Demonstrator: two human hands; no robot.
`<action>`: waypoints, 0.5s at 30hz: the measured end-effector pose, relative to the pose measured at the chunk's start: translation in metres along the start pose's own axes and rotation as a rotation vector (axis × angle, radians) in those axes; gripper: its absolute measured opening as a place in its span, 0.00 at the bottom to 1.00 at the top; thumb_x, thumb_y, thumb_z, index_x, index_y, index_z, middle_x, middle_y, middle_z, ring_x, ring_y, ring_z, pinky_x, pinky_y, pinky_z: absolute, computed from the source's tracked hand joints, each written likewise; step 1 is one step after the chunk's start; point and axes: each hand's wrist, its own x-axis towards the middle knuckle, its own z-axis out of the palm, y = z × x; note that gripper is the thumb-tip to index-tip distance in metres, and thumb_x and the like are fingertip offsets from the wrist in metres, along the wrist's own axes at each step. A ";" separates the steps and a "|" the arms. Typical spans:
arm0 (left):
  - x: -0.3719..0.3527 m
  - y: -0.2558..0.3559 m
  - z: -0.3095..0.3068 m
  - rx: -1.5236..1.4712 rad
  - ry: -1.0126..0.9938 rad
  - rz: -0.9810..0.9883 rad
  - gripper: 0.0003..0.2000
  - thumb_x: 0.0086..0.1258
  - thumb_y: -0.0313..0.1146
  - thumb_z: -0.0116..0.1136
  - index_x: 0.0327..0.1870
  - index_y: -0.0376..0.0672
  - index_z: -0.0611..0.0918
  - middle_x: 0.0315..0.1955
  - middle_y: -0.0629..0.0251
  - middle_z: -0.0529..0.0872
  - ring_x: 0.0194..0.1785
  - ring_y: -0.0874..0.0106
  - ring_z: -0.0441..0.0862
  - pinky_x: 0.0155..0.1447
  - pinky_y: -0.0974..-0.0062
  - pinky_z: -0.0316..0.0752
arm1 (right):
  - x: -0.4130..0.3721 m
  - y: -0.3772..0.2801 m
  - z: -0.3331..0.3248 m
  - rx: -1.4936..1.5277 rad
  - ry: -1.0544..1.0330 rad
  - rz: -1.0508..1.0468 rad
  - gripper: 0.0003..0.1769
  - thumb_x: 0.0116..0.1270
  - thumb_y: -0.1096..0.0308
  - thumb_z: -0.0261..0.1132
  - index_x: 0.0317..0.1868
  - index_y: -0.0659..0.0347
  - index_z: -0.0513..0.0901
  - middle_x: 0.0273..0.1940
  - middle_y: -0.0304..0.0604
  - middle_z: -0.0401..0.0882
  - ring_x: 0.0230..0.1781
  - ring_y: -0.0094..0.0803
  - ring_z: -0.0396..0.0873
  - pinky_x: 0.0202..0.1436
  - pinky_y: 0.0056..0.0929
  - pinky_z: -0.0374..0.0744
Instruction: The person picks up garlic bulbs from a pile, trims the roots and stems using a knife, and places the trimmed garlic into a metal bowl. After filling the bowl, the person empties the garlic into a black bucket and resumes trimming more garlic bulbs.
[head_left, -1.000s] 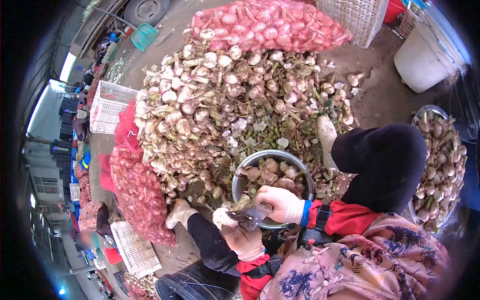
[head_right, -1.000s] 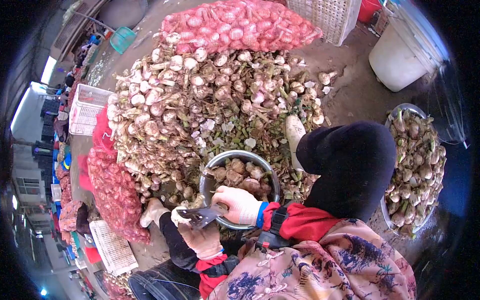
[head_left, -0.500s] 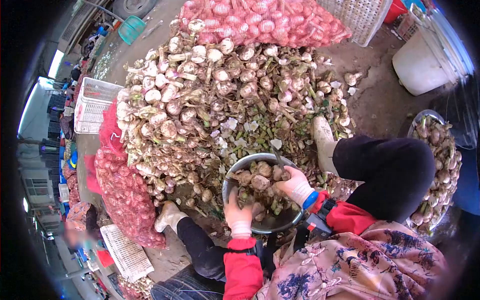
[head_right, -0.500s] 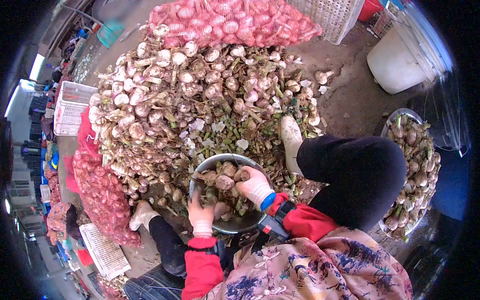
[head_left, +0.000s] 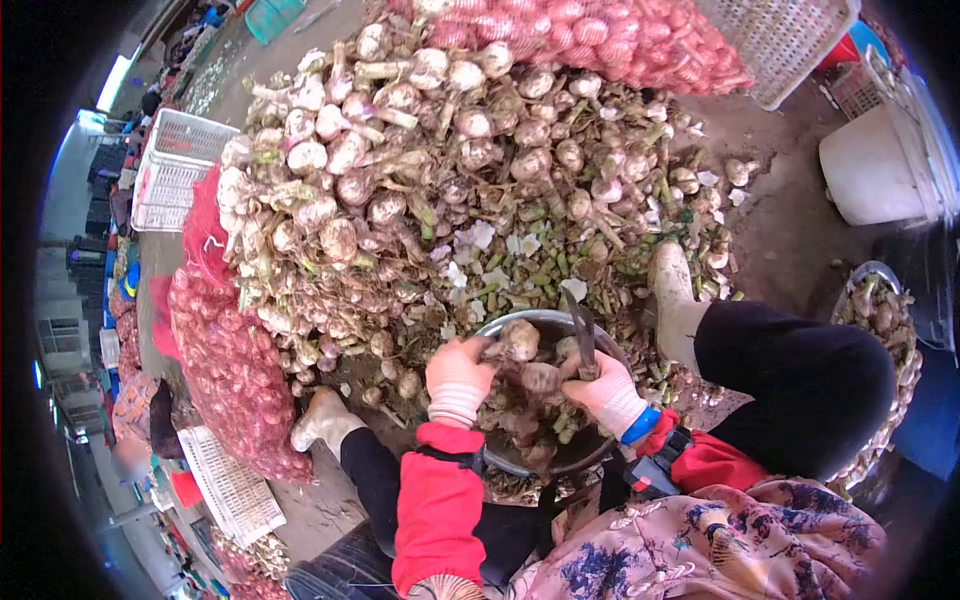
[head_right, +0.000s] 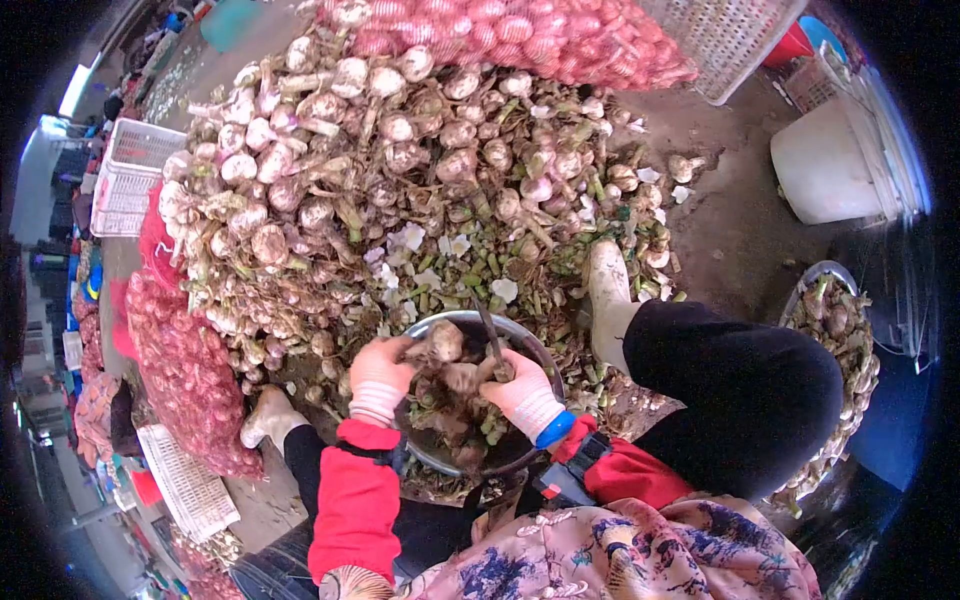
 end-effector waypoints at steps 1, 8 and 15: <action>0.001 0.000 -0.006 -0.040 0.004 0.016 0.15 0.52 0.38 0.62 0.43 0.55 0.85 0.34 0.56 0.83 0.41 0.56 0.81 0.46 0.60 0.76 | 0.001 0.000 0.001 -0.008 -0.004 0.063 0.09 0.51 0.78 0.65 0.35 0.61 0.79 0.30 0.34 0.79 0.33 0.20 0.75 0.41 0.22 0.74; 0.009 0.007 0.007 -0.491 -0.117 0.129 0.23 0.53 0.45 0.68 0.50 0.46 0.81 0.43 0.53 0.83 0.46 0.55 0.81 0.51 0.66 0.75 | 0.006 -0.009 0.015 -0.091 0.075 0.129 0.11 0.51 0.77 0.68 0.36 0.61 0.78 0.30 0.33 0.79 0.31 0.20 0.75 0.39 0.21 0.75; -0.031 -0.091 0.033 -1.372 0.822 -0.585 0.19 0.63 0.26 0.60 0.56 0.33 0.75 0.48 0.62 0.81 0.49 0.72 0.77 0.55 0.73 0.72 | 0.013 0.001 0.017 -0.095 0.132 0.092 0.11 0.51 0.78 0.68 0.36 0.62 0.78 0.27 0.35 0.77 0.24 0.23 0.75 0.28 0.24 0.74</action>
